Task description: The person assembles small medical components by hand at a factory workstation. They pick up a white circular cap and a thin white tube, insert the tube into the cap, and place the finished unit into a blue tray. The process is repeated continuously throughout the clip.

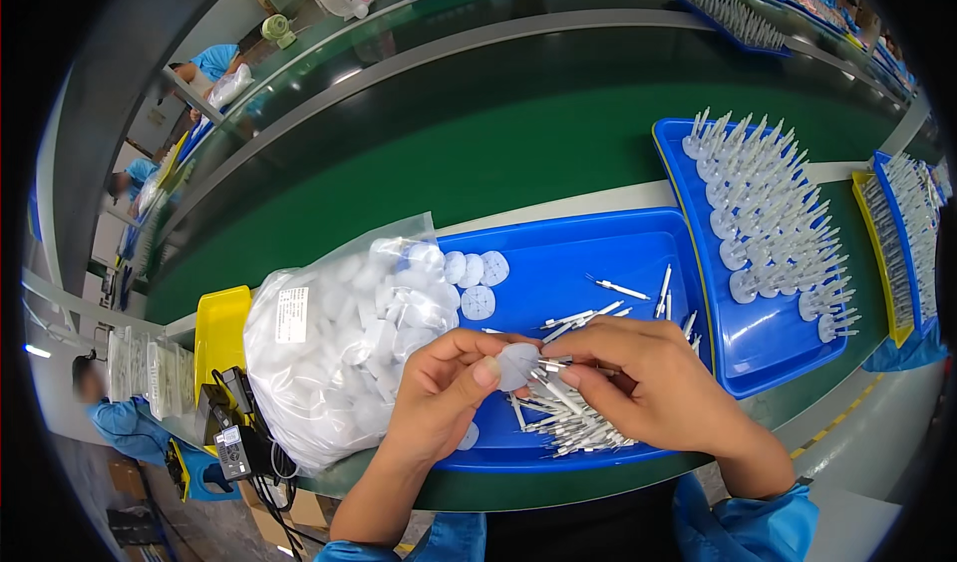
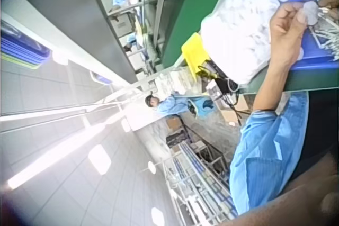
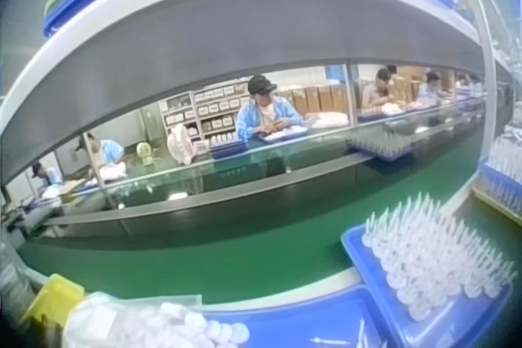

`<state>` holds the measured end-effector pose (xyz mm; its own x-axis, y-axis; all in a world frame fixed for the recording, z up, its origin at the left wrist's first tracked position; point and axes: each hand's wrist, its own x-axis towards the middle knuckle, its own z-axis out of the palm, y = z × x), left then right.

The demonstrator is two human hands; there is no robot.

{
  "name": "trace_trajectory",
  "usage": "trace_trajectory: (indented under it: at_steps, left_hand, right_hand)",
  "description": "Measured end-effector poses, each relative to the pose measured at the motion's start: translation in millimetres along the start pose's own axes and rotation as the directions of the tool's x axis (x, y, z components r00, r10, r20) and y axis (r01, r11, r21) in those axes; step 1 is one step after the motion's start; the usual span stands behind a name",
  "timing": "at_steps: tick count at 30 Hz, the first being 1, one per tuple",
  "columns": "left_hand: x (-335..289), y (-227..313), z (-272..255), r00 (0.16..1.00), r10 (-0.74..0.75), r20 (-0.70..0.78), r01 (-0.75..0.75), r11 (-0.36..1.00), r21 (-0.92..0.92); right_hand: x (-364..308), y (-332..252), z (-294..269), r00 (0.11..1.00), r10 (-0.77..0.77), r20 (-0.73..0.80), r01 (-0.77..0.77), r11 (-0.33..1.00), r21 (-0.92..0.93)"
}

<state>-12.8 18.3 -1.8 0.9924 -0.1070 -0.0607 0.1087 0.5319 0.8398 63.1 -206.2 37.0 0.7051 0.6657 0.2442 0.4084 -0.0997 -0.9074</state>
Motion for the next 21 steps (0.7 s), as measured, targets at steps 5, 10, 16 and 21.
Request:
trace_trajectory:
  at_steps: [5, 10, 16, 21]
  left_hand:
    - [-1, -2, 0, 0.999, 0.047, -0.008, -0.047, 0.998, 0.036]
    - [-2, -3, 11, 0.970, 0.240, 0.045, -0.240, 0.900, 0.363]
    - [-1, -5, 11, 0.955, 0.278, 0.104, -0.297, 0.875, 0.382]
    - [1, -3, 4, 0.961, 0.245, 0.127, -0.275, 0.888, 0.368]
  right_hand:
    - [0, 0, -4, 0.999, 0.032, 0.019, -0.032, 0.999, 0.001]
    - [0, -5, -2, 0.991, 0.097, 0.094, -0.084, 0.986, -0.142]
    - [-7, 4, 11, 0.999, -0.033, 0.043, 0.044, 0.964, -0.263]
    - [-6, -3, 8, 0.995, 0.072, 0.070, -0.069, 0.997, -0.045]
